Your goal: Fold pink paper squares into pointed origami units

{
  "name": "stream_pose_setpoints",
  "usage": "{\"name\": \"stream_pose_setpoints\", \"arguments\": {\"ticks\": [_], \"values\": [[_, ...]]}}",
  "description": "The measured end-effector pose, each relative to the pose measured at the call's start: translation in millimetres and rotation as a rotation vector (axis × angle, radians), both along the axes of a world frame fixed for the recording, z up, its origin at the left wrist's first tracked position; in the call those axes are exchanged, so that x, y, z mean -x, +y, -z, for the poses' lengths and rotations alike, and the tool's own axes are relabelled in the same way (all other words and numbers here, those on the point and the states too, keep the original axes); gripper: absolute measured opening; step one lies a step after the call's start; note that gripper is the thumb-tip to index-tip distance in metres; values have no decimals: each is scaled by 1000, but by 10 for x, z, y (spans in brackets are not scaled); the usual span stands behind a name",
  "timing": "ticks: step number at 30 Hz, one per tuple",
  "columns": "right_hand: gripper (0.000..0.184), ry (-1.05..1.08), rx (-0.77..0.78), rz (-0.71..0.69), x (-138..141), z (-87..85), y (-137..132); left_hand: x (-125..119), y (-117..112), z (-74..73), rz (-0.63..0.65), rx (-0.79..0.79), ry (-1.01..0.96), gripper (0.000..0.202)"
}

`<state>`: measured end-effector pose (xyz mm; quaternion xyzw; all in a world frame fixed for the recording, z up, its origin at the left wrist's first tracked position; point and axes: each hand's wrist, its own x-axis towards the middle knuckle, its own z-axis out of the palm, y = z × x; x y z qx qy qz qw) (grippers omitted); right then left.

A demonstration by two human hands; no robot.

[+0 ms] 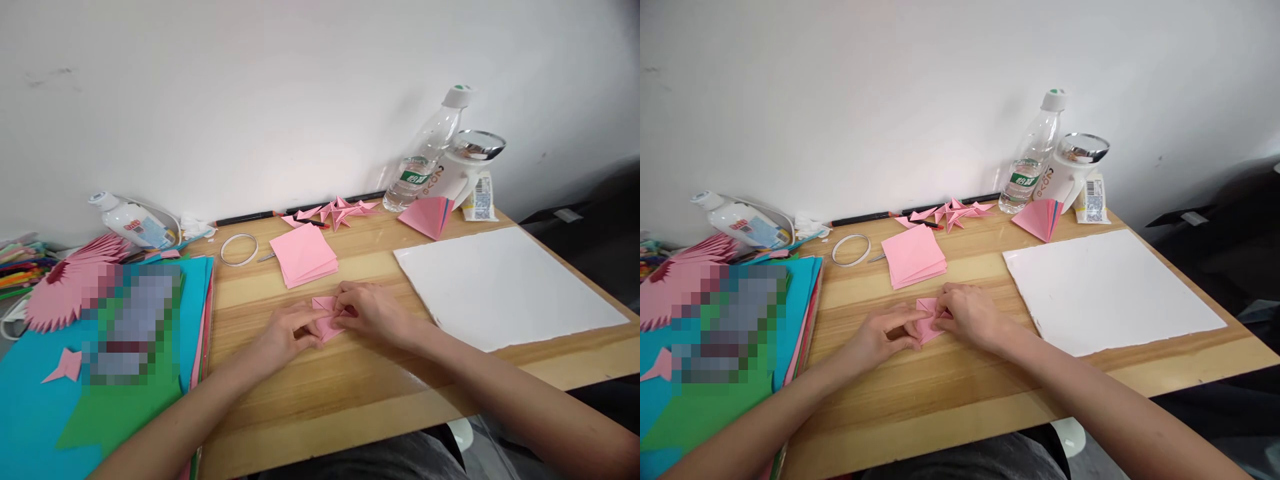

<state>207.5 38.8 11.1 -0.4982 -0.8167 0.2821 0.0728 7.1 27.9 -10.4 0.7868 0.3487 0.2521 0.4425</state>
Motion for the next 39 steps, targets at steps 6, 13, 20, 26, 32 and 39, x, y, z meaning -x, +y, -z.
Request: {"name": "stream_pose_setpoints", "arguments": {"ticks": [6,13,20,26,32,39], "values": [[10,18,8,-10,-4,3,-3,-9,-18,-26,41,-71,34,30],[8,85,9,2,-22,70,9,-29,-26,-101,121,-113,39,21],[6,230,17,-40,-93,75,42,-46,-88,-266,45,266,191,18],[4,240,-28,-29,-104,75,10,-41,-56,-357,119,296,204,24],[6,289,-124,-84,-149,184,-70,-4,-46,-287,330,-68,248,34],[6,253,-382,-102,-198,325,-148,36,-25,-199,374,-215,255,35]]}}
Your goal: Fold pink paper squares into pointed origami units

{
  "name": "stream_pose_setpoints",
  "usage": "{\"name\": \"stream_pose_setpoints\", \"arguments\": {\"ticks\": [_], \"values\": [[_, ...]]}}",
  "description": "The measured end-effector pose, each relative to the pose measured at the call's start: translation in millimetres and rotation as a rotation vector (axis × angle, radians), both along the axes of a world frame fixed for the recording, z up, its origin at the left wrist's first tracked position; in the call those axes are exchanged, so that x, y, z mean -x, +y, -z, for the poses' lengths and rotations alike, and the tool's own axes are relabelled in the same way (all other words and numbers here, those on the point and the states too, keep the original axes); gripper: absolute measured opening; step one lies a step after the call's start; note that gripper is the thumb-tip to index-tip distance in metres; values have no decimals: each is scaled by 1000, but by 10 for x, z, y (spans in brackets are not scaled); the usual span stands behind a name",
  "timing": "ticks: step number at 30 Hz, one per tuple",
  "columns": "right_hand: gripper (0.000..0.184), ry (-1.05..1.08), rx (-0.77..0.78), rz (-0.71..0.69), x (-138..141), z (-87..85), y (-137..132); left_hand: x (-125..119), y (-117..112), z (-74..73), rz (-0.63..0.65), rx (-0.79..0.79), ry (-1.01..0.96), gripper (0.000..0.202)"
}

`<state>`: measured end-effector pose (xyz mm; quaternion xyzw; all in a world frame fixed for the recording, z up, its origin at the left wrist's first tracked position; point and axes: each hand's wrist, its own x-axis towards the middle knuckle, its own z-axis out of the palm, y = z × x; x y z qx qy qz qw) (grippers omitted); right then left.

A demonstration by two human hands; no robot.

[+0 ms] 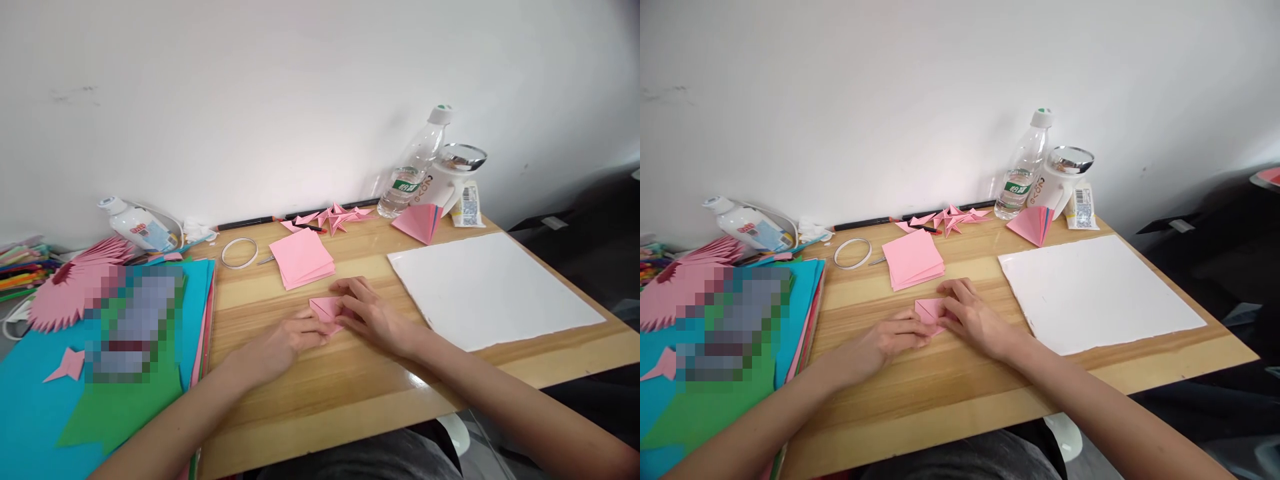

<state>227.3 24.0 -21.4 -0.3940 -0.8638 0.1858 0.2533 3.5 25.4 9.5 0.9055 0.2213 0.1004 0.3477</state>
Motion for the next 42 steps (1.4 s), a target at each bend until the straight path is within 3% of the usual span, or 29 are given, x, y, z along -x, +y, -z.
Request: {"name": "stream_pose_setpoints", "arguments": {"ticks": [5,13,18,24,29,33,42], "values": [[9,-77,-63,33,-4,-76,10,-21,-18,-36,-22,-29,13,33],[7,-55,38,34,-74,-120,17,27,21,46,56,-181,-37,34],[8,-139,6,20,-108,-162,34,15,4,12,51,-245,16,33],[9,-183,-82,62,-27,-175,-54,26,2,14,41,-218,42,35],[9,-198,-174,143,112,-101,-168,42,18,79,53,-227,23,36],[7,-254,-237,195,169,-40,-194,24,22,44,45,-206,75,35],[8,-227,-185,198,184,-16,-201,-12,42,-23,36,-183,98,35]]}}
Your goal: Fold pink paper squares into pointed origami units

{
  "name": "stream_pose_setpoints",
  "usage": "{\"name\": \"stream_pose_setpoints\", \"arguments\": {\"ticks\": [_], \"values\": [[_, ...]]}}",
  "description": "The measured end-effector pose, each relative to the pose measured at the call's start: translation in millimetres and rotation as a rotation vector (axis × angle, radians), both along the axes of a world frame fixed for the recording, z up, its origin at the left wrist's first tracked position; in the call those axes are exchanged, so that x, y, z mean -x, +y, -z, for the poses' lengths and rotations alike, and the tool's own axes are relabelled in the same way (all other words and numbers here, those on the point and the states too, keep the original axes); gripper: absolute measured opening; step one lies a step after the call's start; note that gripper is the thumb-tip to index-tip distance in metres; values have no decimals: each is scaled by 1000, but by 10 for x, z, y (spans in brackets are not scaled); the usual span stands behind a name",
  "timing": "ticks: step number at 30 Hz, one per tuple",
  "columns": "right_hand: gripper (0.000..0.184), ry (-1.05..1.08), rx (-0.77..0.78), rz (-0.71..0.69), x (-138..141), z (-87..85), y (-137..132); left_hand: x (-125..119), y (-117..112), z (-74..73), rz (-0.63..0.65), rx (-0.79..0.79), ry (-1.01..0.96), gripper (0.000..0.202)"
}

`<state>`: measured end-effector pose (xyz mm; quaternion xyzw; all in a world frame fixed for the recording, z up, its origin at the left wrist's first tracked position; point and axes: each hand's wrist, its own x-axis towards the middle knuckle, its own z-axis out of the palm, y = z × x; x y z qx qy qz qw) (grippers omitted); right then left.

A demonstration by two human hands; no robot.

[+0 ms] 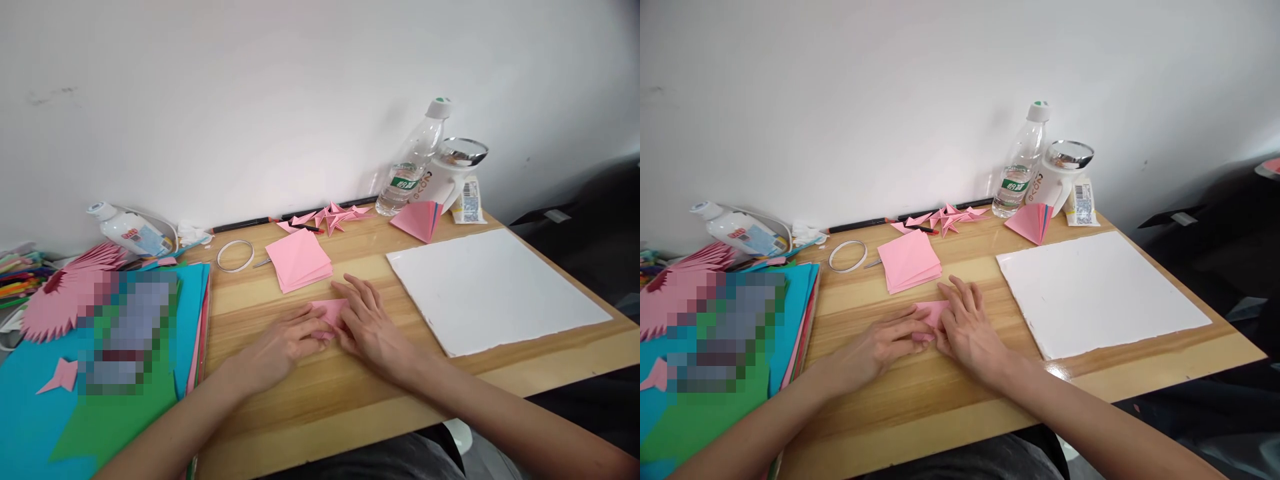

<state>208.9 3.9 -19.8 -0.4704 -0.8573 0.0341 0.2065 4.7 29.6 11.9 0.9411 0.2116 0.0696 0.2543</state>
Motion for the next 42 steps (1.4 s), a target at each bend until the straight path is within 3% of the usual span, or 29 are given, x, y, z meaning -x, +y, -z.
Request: {"name": "stream_pose_setpoints", "arguments": {"ticks": [9,15,21,24,27,29,31,38,42], "values": [[12,-32,-18,85,79,-41,-42,3,-5,-15,18,-79,-10,32],[5,-59,-13,145,-115,-36,-13,6,6,29,51,-159,-47,29],[11,-62,-76,166,-291,-22,32,9,13,44,67,-198,-45,28],[8,20,-81,115,-310,-64,65,21,6,47,79,-207,-24,30],[12,169,43,-75,-260,-115,79,31,-1,52,77,-208,-3,31],[13,221,172,-208,-204,-128,78,29,-6,46,71,-192,7,33],[11,233,263,-247,-148,-123,72,16,-15,26,54,-145,9,35],[5,207,235,-115,12,-64,30,-37,-57,-106,-118,163,-63,32],[2,146,224,-32,86,-38,15,18,-25,-84,-24,129,-60,33]]}}
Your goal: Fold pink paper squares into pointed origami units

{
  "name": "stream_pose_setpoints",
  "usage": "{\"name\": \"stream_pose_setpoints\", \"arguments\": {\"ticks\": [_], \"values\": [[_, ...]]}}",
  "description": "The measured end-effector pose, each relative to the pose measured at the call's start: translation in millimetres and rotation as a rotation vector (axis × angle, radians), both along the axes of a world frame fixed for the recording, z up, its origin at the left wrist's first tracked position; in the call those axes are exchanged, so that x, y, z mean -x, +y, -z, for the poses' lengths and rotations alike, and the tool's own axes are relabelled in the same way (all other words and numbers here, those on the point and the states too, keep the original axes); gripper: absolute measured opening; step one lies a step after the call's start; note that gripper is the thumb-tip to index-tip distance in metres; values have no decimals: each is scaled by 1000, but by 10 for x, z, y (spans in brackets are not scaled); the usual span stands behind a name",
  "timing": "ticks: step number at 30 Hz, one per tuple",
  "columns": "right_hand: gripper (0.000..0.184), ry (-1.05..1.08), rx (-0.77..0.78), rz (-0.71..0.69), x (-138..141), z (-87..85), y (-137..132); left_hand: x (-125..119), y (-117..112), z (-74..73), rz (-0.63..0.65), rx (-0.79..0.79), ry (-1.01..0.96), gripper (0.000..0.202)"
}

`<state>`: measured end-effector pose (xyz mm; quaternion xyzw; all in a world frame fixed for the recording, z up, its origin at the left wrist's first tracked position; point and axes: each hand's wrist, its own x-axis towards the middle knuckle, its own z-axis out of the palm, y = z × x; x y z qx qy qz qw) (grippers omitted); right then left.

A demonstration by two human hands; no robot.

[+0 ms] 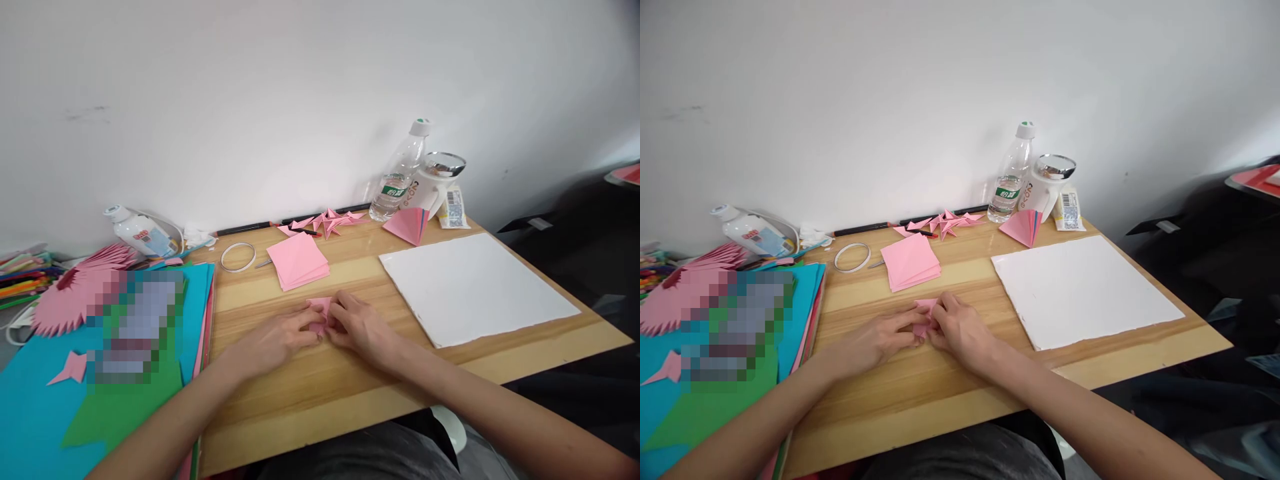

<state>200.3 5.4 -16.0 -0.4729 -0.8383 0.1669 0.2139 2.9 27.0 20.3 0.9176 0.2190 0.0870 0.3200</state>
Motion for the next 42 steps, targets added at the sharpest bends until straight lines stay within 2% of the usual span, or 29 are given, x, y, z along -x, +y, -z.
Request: {"name": "stream_pose_setpoints", "arguments": {"ticks": [6,8,10,12,14,19,22,27,33,37,42], "values": [[13,-67,30,2,-1,-38,19,121,62,22,77,-111,60,30],[13,-84,62,14,-21,-49,40,133,61,6,121,-198,71,28],[9,-90,82,25,-36,-55,62,136,45,5,138,-290,105,34],[6,-80,83,19,-42,-62,81,141,21,33,106,-339,122,37],[9,-69,76,9,-36,-74,91,153,1,86,70,-327,78,32],[10,-108,80,38,-6,-105,78,168,22,203,-95,-155,-210,26],[11,-116,76,46,2,-107,70,141,34,230,-197,-147,-311,28],[12,-146,78,47,6,-107,63,60,-12,254,-239,-156,-234,8],[11,-113,60,26,-16,-98,72,0,-51,200,-291,-166,-60,5],[7,-48,65,-35,-26,-116,153,20,-43,197,-346,-186,-40,28],[7,-41,59,-58,0,-180,262,106,35,274,-440,-185,-77,48]]}}
